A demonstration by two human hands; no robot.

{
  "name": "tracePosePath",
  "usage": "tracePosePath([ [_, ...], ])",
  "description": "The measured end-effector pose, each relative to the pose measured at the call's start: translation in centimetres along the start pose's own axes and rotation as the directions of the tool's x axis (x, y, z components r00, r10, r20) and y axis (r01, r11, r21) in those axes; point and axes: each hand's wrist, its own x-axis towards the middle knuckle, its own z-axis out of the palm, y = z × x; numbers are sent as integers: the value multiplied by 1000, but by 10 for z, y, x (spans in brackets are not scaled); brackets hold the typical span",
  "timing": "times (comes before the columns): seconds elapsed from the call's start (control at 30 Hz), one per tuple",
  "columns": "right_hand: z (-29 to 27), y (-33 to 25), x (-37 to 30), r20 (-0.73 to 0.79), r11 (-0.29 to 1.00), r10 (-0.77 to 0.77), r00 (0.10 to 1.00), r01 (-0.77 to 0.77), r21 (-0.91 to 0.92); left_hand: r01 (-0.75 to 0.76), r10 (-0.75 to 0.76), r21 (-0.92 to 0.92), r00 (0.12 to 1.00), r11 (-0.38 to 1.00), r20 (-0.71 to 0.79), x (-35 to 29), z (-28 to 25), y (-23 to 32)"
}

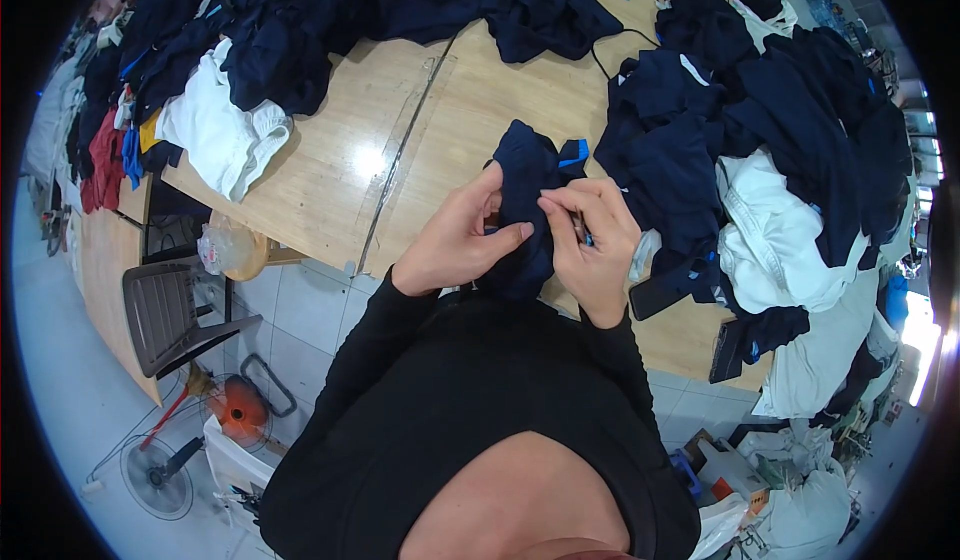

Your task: Trimming excess threads and tags from dark blue garments using small snips in a factory setting.

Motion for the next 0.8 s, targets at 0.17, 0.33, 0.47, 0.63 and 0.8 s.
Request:
tracePosePath([
  [0.17,-12,0,-8,-4,919,313,950,-302,255,136,-135,-125,991,983,22,-1,-9,3],
  [0.33,-12,-4,-3,-59,970,176,983,-163,181,82,-90,-246,996,966,-21,0,3,11],
  [0.47,5,-1,4,8,999,-35,999,35,-6,-60,54,-176,998,983,-42,-1,9,5],
  [0.63,12,15,5,25,991,122,992,-124,53,0,-5,-83,998,997,-70,4,12,6],
  [0.8,0,9,-2,204,844,371,906,-421,333,-106,69,-177,976,978,-204,-2,6,-10],
])
